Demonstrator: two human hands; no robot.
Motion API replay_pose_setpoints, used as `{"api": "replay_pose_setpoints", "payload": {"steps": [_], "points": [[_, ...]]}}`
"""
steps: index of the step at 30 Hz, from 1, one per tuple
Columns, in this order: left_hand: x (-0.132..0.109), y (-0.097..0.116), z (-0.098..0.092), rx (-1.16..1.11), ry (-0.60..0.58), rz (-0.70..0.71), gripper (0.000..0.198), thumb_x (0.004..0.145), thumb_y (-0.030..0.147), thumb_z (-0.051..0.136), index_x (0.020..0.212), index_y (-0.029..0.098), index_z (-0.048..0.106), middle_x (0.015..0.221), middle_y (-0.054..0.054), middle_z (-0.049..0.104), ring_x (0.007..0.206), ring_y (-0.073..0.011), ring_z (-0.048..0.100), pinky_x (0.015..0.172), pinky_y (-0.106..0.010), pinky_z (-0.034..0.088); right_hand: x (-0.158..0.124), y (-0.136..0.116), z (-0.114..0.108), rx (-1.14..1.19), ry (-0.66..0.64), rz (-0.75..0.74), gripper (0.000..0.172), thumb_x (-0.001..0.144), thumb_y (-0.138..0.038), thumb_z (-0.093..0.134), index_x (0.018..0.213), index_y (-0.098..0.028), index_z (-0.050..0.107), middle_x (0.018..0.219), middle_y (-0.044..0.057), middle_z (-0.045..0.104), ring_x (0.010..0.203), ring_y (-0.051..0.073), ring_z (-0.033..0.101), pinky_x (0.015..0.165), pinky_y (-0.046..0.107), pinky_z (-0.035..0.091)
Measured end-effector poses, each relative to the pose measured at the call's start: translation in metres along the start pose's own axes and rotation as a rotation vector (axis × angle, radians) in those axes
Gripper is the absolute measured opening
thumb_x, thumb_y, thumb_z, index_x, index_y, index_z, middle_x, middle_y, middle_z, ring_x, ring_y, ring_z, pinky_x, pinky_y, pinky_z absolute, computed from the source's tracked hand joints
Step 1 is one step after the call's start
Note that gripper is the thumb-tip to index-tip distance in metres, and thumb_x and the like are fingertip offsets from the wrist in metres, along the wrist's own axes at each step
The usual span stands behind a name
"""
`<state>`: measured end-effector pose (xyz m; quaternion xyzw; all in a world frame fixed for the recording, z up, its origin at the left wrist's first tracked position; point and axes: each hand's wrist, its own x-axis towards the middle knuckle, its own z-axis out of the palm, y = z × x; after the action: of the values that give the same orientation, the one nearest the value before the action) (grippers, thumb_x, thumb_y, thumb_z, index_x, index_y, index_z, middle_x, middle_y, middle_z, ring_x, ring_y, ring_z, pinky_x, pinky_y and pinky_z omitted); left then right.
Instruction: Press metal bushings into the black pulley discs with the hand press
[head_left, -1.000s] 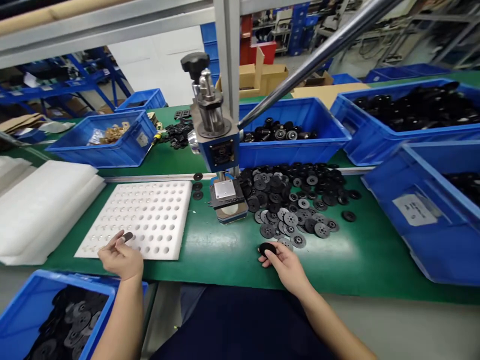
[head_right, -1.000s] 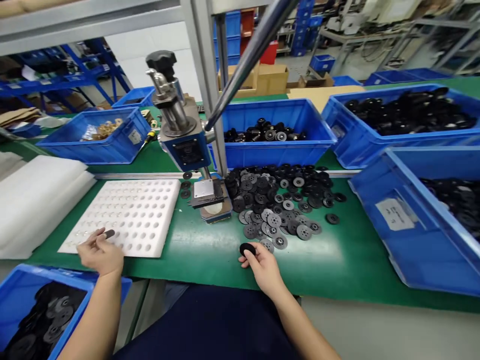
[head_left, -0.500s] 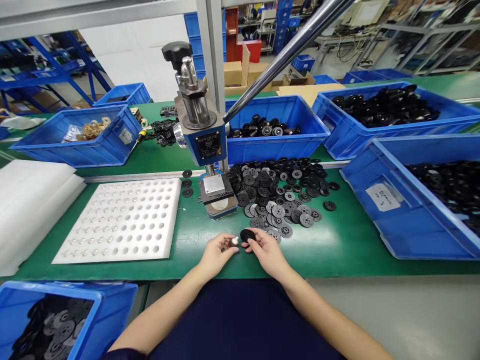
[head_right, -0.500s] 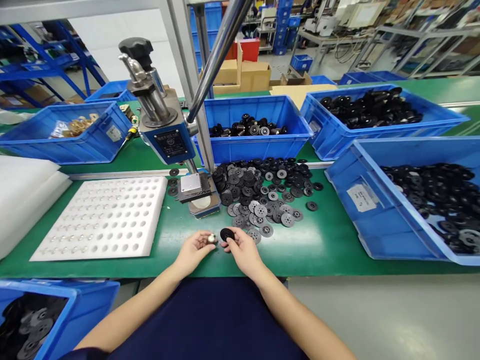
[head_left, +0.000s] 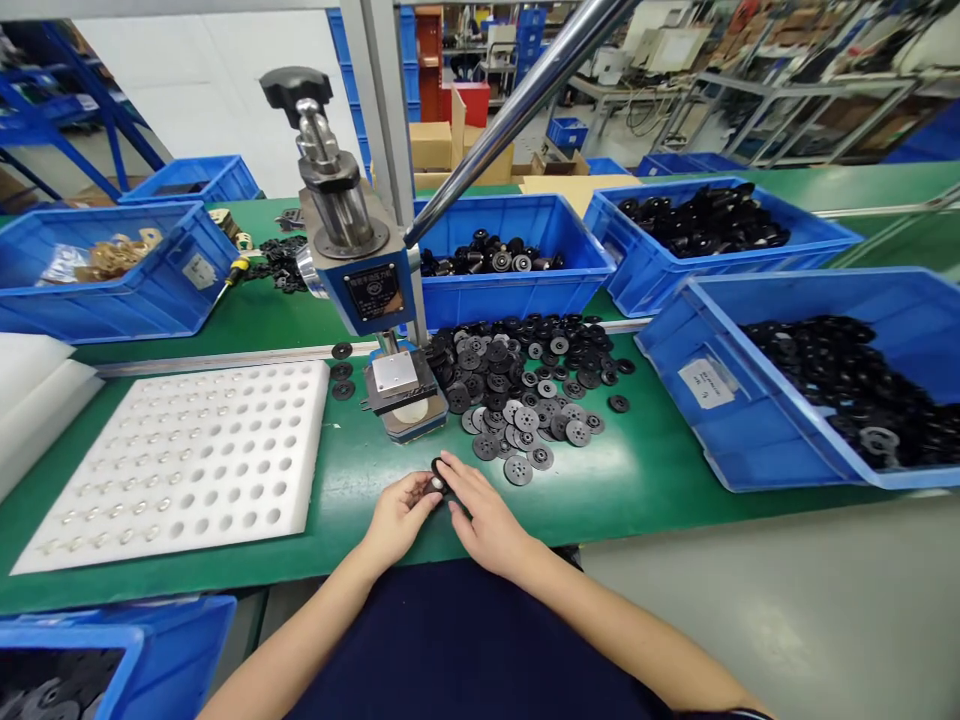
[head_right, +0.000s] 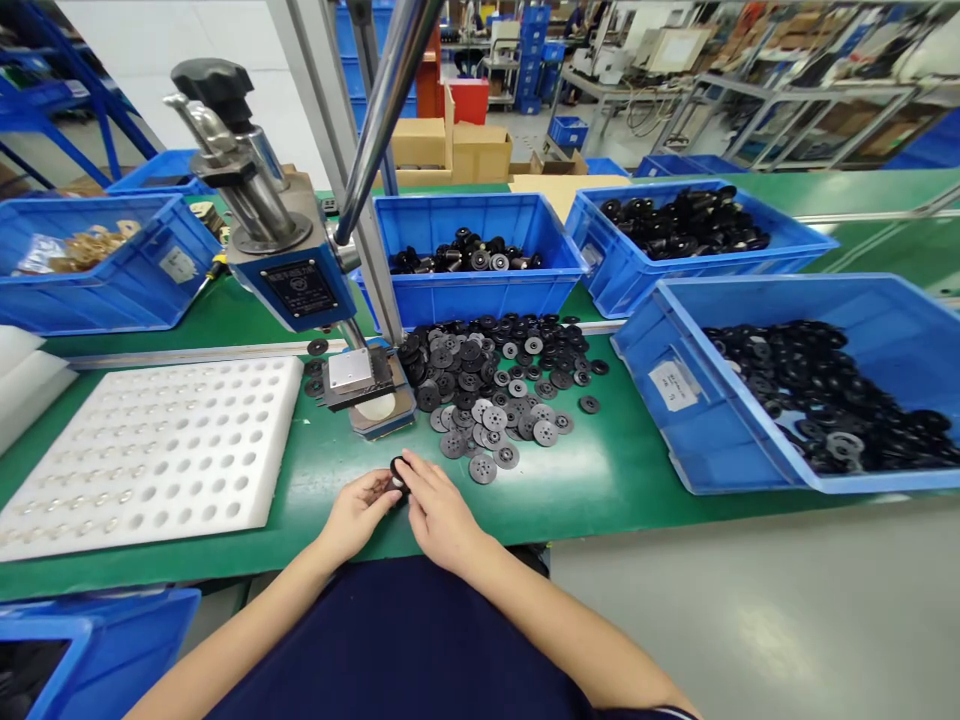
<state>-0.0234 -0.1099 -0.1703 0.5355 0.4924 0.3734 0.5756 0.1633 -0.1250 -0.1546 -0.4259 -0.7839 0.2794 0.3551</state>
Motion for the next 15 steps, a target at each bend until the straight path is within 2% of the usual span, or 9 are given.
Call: {"api": "replay_pose_setpoints", "payload": {"steps": [4, 12, 15], "points": [[-0.001, 0.008, 0.000, -0.031, 0.032, -0.031, 0.030, 0.079, 0.040, 0.073, 0.099, 0.018, 0.068, 0.093, -0.007, 0.075, 0.086, -0.0217, 0.070, 0.083, -0.035, 0.056, 0.000, -0.008, -0.002, -0.021, -0.041, 0.010, 0.071, 0.092, -0.009, 0.043, 0.157, -0.026, 0.022, 0.160, 0.013, 0.031, 0.147, 0.024, 0.036, 0.117, 0.052, 0.037], [-0.004, 0.002, 0.001, -0.094, 0.121, -0.004, 0.035, 0.076, 0.041, 0.077, 0.100, 0.018, 0.066, 0.098, -0.008, 0.075, 0.092, -0.0219, 0.070, 0.087, -0.035, 0.055, 0.001, -0.014, -0.003, -0.137, -0.081, 0.000, 0.070, 0.090, -0.011, 0.046, 0.157, -0.021, 0.025, 0.158, 0.016, 0.034, 0.145, 0.027, 0.036, 0.116, 0.052, 0.040], [-0.004, 0.003, -0.001, -0.092, 0.103, -0.004, 0.035, 0.077, 0.042, 0.076, 0.101, 0.018, 0.066, 0.093, -0.006, 0.074, 0.083, -0.0198, 0.069, 0.077, -0.032, 0.056, 0.002, -0.020, -0.001, -0.183, -0.137, -0.024, 0.069, 0.088, -0.011, 0.049, 0.154, -0.016, 0.029, 0.155, 0.019, 0.038, 0.144, 0.029, 0.038, 0.114, 0.051, 0.042]]}}
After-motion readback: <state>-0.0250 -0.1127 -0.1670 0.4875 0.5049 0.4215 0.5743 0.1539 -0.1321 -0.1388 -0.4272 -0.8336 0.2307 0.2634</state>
